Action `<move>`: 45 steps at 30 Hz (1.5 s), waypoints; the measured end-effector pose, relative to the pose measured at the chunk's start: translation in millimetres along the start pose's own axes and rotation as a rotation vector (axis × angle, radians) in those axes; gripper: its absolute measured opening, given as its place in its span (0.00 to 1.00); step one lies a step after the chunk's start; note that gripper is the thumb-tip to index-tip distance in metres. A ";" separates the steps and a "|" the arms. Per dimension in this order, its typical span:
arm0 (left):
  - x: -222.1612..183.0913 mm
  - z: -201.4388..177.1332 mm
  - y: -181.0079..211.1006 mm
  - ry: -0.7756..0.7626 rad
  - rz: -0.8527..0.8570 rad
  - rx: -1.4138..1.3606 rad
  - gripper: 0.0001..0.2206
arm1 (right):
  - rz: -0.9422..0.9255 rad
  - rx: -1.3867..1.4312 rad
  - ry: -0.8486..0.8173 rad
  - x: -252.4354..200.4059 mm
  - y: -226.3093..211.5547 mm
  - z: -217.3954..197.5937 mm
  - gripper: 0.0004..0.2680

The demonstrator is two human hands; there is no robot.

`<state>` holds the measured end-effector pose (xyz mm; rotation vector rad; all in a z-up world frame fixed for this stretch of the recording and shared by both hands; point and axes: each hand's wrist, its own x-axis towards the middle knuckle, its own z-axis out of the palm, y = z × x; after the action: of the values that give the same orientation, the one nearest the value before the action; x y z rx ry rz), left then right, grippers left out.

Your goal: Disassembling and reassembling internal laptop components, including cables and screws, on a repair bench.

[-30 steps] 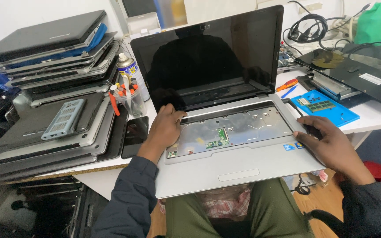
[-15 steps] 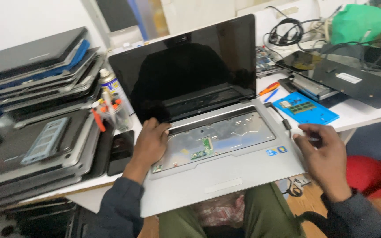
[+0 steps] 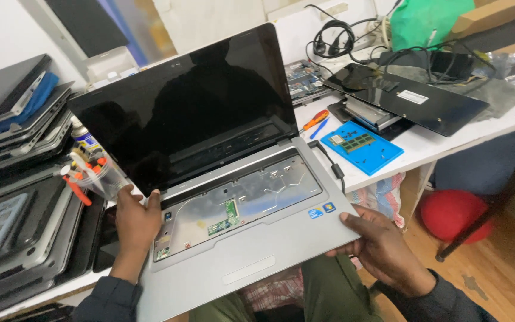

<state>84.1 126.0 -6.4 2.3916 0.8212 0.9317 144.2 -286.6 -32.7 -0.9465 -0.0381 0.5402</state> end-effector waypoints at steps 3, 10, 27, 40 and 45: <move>2.2 -10.1 10.9 -0.107 -0.076 0.027 0.27 | -0.054 -0.020 -0.094 -10.6 3.7 1.4 0.17; -5.7 -17.4 24.9 -0.137 -0.068 0.010 0.25 | -0.200 -0.173 -0.116 -58.8 -8.0 36.1 0.14; -7.4 -13.7 31.4 -0.165 -0.114 -0.008 0.22 | -0.034 -0.110 -0.100 -88.8 -16.5 73.0 0.22; -9.3 -16.3 35.7 -0.175 -0.090 -0.055 0.22 | 0.004 -0.094 -0.063 -85.7 -14.3 70.2 0.20; -10.4 -15.7 34.6 -0.170 -0.124 -0.079 0.22 | -0.102 -0.098 -0.263 -82.2 -16.1 65.2 0.24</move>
<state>79.3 96.9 19.7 2.2862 0.8404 0.6894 62.6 -282.0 35.1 -0.9579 -0.3500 0.5687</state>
